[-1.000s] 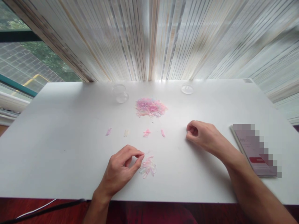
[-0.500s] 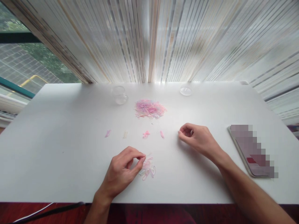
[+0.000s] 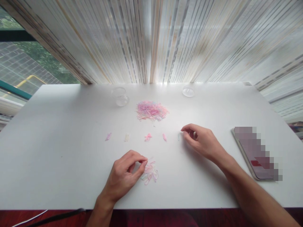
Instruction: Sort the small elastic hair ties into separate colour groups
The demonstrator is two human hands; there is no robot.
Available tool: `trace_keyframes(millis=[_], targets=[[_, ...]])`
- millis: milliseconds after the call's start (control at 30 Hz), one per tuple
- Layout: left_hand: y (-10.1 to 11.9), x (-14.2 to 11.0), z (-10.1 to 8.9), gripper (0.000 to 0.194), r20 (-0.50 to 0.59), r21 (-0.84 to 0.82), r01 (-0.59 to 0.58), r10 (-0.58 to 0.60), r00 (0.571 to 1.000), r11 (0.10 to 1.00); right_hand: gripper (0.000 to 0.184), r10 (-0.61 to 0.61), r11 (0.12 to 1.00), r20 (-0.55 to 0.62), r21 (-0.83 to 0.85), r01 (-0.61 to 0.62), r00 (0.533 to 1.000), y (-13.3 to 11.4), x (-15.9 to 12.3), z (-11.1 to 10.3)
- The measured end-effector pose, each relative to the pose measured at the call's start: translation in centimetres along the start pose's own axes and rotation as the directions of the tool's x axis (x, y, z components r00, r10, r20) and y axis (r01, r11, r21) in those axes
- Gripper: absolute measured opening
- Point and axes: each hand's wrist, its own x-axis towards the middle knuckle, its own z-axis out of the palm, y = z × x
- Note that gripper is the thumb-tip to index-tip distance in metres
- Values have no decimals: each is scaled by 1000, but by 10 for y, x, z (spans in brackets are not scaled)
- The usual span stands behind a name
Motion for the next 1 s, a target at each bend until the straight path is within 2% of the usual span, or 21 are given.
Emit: trace_keyframes(millis=[133,233,533,800,1000], targets=[[-1,-1,1,12,3,4,-3,3,1000,1000,20,-196,980,63,-7,197,979,10,1,-1],[-1,-1,1,12,8,10,-11,11,1000,1000,20,-249,968,116,-2,251,962,14,1,-1],[-2,-1,1,11,12,24,-17,17,1000,1000,15,-240,970,162,21,240,957,17,1,-7],[0,-1,2,9,11,33,-23,23,1000,999,14,-242,969,82,-29,245,967,12,2,4],[0,0,1,10,9,31,-24,24,1000,999,14,-232,973,139,26,231,963,15,2,-3]])
